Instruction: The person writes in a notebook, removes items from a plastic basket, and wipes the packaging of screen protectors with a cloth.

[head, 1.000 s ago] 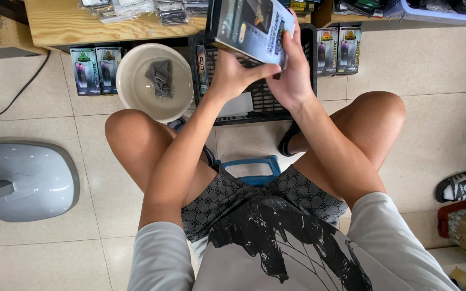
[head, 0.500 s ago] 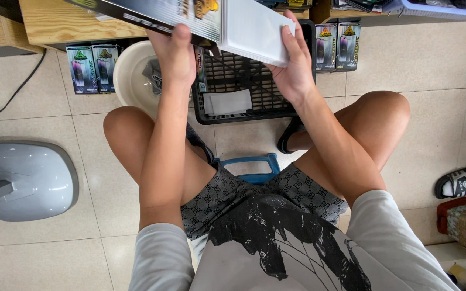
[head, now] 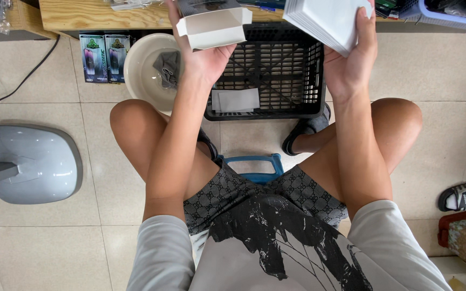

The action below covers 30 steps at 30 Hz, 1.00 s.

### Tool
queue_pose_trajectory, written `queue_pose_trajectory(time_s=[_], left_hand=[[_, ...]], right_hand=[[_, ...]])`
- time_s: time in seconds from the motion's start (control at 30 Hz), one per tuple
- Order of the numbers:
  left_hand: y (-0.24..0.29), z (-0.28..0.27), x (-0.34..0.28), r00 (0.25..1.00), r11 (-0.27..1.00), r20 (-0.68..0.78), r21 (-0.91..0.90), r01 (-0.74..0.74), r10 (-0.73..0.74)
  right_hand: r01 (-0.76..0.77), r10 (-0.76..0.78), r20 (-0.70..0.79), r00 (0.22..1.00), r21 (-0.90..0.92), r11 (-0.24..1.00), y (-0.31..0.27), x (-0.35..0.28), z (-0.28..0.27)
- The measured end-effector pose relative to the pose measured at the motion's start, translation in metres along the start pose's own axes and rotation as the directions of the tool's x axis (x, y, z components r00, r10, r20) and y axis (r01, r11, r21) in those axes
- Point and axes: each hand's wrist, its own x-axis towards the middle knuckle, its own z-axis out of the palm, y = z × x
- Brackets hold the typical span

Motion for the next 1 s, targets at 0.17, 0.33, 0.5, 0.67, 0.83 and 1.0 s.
queue_pose_trajectory(time_s=[0.17, 0.33, 0.5, 0.67, 0.83, 1.0], left_hand=[[-0.040, 0.033, -0.008, 0.882, 0.841, -0.439, 0.401, 0.363, -0.171], [-0.102, -0.045, 0.009, 0.821, 0.250, -0.568, 0.789, 0.562, -0.052], [-0.142, -0.194, 0.056, 0.912, -0.676, -0.272, 0.612, 0.411, 0.307], [-0.151, -0.205, 0.075, 0.943, -0.858, -0.108, 0.393, 0.330, 0.313], [-0.183, -0.212, 0.089, 0.965, -0.833, -0.042, 0.496, 0.245, 0.259], [-0.200, -0.210, 0.110, 0.971, -0.822, 0.237, 0.558, -0.115, 0.024]], right_hand=[[0.086, -0.090, -0.080, 0.993, -0.047, 0.995, -0.019, -0.004, 0.000], [0.143, -0.180, -0.116, 0.977, -0.275, 0.951, -0.013, 0.002, -0.008], [0.140, -0.188, -0.096, 0.977, -0.373, 0.917, -0.003, 0.004, -0.005], [0.118, -0.167, -0.067, 0.984, -0.460, 0.880, -0.006, -0.004, 0.014], [0.106, -0.159, -0.082, 0.984, -0.450, 0.887, -0.003, -0.003, 0.015], [0.100, -0.161, -0.095, 0.982, -0.459, 0.883, 0.002, 0.002, 0.007]])
